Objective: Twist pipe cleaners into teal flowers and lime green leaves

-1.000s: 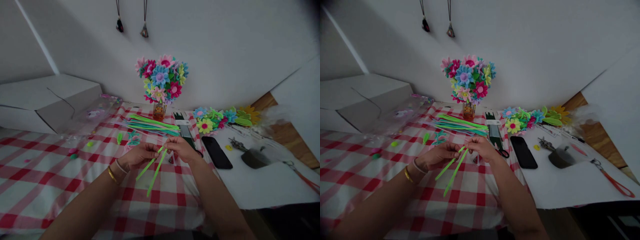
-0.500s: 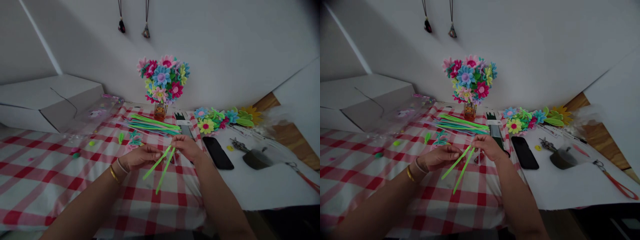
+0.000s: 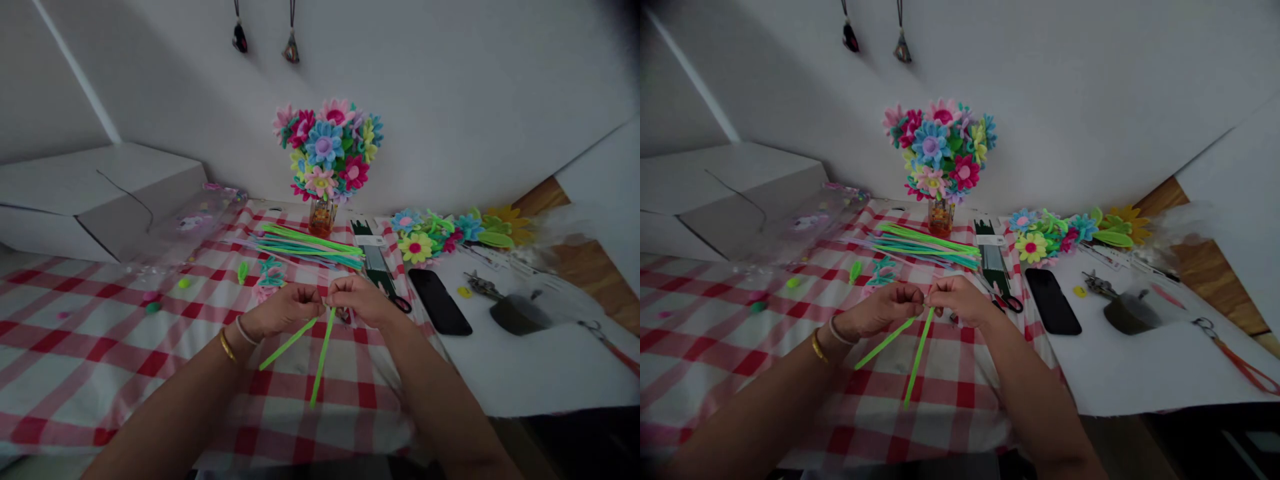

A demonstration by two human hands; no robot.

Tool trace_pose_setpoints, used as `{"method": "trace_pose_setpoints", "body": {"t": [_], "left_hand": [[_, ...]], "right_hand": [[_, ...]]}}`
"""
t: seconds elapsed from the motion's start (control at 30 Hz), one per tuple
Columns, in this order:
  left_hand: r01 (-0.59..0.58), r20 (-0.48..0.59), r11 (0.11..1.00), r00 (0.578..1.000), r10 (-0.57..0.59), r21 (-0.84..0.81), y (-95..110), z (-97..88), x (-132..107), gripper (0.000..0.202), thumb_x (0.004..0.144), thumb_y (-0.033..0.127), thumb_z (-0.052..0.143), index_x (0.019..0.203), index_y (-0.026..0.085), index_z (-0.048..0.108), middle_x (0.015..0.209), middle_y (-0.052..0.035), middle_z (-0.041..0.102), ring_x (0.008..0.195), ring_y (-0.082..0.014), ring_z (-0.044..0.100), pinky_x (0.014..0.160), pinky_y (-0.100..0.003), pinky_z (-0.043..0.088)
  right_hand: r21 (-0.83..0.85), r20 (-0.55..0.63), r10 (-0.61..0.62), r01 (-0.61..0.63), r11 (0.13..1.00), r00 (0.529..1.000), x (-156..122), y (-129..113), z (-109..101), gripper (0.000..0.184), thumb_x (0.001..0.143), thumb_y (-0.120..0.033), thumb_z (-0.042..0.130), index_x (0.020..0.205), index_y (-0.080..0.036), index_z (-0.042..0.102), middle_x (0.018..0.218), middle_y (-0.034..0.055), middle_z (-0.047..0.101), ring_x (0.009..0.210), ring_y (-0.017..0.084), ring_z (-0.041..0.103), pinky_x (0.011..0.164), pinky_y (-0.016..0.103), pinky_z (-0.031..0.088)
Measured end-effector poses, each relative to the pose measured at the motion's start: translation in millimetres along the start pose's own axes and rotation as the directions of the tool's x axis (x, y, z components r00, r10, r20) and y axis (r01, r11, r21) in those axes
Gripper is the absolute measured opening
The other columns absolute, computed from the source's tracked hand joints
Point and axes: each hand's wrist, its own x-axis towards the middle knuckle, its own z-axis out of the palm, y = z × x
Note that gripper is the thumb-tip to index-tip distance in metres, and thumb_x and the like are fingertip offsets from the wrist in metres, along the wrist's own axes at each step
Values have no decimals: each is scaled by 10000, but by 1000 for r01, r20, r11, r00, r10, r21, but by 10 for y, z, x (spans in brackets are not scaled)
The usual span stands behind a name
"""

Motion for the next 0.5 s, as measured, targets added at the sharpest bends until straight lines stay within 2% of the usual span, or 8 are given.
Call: {"method": "trace_pose_setpoints", "body": {"t": [0.1, 0.2, 0.27, 0.5], "left_hand": [[-78, -35, 985, 996, 84, 153, 36, 21, 12, 178, 725, 298, 566, 681, 131, 526, 573, 57, 398, 512, -49, 316, 490, -194, 257], [-57, 64, 992, 997, 49, 116, 57, 23, 9, 148, 707, 268, 586, 724, 131, 534, 635, 40, 469, 593, -67, 403, 575, -206, 326], [-21, 93, 996, 996, 12, 88, 56, 6, 6, 140, 687, 240, 604, 732, 127, 536, 664, 28, 504, 619, -74, 435, 604, -214, 343], [15, -16, 999, 1000, -14, 33, 41, -28, 1, 161, 688, 268, 600, 755, 130, 552, 621, 35, 485, 521, -54, 382, 495, -194, 292]], "right_hand": [[40, -108, 20, -16, 999, 994, 39, 51, -34, 121, 673, -239, 574, 590, -155, 544, 486, -47, 478, 458, 66, 436, 469, 203, 326], [54, -157, -7, 16, 998, 988, 47, 58, -79, 123, 670, -257, 591, 611, -152, 565, 510, -40, 499, 474, 68, 456, 493, 209, 343], [63, -165, -22, 32, 998, 986, 43, 52, -106, 130, 675, -263, 596, 610, -153, 569, 512, -40, 502, 475, 67, 454, 504, 214, 344], [22, -157, -42, 46, 999, 987, 8, 24, -182, 123, 680, -274, 608, 634, -164, 581, 540, -40, 516, 506, 72, 462, 528, 222, 350]]}}
